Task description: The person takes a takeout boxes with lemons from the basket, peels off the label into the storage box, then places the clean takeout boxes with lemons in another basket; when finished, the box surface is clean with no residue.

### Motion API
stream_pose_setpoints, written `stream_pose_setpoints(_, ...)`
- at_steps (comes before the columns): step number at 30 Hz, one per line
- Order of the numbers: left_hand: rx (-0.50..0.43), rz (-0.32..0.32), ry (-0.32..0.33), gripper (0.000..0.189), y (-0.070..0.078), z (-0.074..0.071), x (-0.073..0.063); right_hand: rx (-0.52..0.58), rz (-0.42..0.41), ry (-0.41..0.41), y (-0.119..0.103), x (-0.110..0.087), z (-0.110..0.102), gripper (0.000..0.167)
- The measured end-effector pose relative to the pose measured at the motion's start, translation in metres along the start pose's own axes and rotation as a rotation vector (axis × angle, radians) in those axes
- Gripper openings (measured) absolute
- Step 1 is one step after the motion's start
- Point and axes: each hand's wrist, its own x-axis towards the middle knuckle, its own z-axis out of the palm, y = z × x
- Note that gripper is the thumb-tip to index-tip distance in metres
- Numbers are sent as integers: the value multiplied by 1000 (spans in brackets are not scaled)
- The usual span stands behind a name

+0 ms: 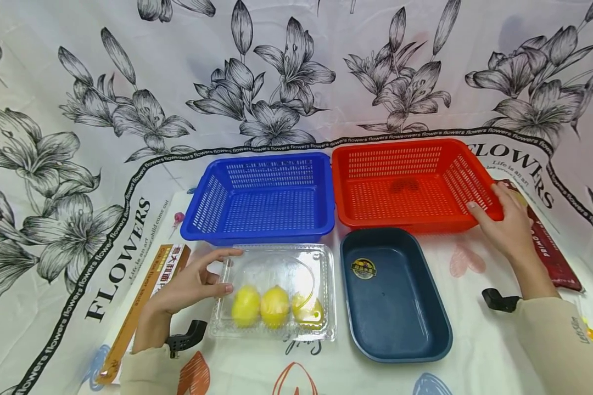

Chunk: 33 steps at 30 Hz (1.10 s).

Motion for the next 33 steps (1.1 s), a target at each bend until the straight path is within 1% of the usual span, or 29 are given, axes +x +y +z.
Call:
stream_pose_setpoints(7,55,34,-3,71,13,-6,-9,3,4,4,1,-1,0,77)
stream_pose_setpoints(10,66,63,-16,70,20,-9,-10,-5,7,4,2,-1,-1,77)
stream_pose_setpoints(14,56,129,-44,69,30,-12,-7,1,8,-1,2,-1,-1,78)
stream_pose_setpoints(16,55,151,-46,70,37,-13,-3,6,13,-4,1,-1,-1,78)
stream_pose_setpoints(20,48,167,-48,72,54,-14,9,10,30,-5,1,-1,-1,77)
stream_pose_setpoints(26,34,148,-33,73,81,-14,37,13,42,1,1,-1,-1,76)
stream_pose_setpoints(28,33,147,-25,73,87,-14,47,7,42,2,1,-1,0,75)
stream_pose_setpoints(33,50,172,-14,72,101,-12,72,0,41,4,2,-1,1,74)
